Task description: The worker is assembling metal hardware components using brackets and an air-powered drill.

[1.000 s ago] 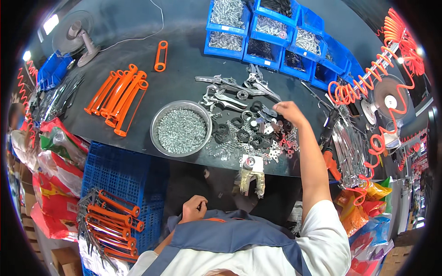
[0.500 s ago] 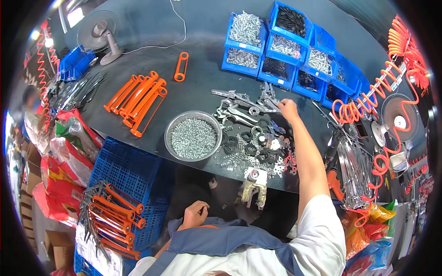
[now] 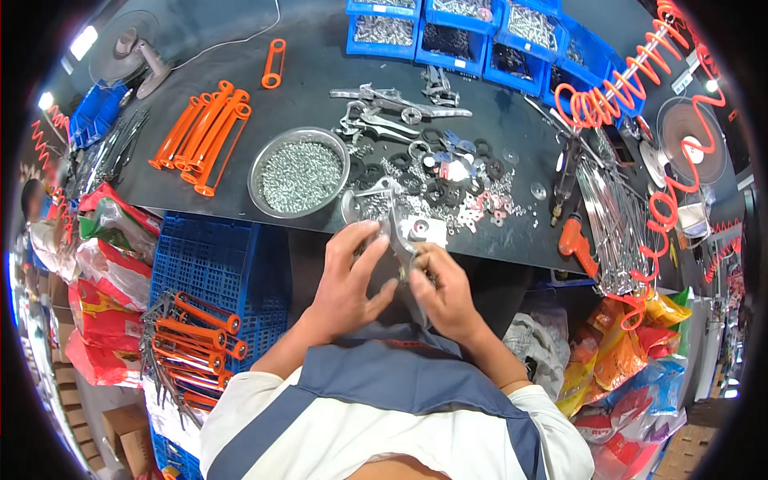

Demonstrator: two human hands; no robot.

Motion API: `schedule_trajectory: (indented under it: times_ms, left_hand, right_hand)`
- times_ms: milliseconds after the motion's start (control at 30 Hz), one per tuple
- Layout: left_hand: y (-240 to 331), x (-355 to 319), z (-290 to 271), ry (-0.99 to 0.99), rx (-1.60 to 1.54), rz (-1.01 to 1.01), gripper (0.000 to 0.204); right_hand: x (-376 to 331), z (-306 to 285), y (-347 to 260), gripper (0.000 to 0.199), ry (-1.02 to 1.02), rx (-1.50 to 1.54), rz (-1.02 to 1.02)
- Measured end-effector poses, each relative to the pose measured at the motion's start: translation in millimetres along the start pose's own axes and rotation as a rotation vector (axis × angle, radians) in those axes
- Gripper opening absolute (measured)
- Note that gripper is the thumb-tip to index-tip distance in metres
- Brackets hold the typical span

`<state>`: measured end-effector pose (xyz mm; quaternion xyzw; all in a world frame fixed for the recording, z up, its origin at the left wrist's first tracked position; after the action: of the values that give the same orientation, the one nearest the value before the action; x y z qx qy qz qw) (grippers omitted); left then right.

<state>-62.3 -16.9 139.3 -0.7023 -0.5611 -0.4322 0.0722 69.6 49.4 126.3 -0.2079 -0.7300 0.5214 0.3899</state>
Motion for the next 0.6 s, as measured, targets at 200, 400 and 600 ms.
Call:
schedule_trajectory:
  times_ms: [200,400,600]
  left_hand:
    - [-14.3,-17.5,18.7,-0.241,-0.169,-0.253,0.069]
    - [-56.7,-52.7,30.0,-0.125,-1.058,-0.844,0.048]
    - [-57.5,-46.2,30.5,-0.237,-0.998,-0.814,0.052]
  right_hand:
    - [-18.4,-5.5,11.4,0.015,-0.153,-0.046,-0.004]
    - [-6.6,-100.0,84.2,0.013,0.372,-0.171,0.197]
    - [44.1,-98.6,127.9,0.012,0.204,-0.478,0.287]
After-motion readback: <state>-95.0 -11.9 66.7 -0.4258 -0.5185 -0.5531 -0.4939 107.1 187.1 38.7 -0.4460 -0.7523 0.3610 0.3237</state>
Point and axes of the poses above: each hand's wrist, its own x-axis towards the middle knuckle, its own z-axis out of the palm, y = z × x, the point moved 6 cm from there along x, towards the middle knuckle, and after that the axes turned 9 degrees about x, right-handed, at the moved point
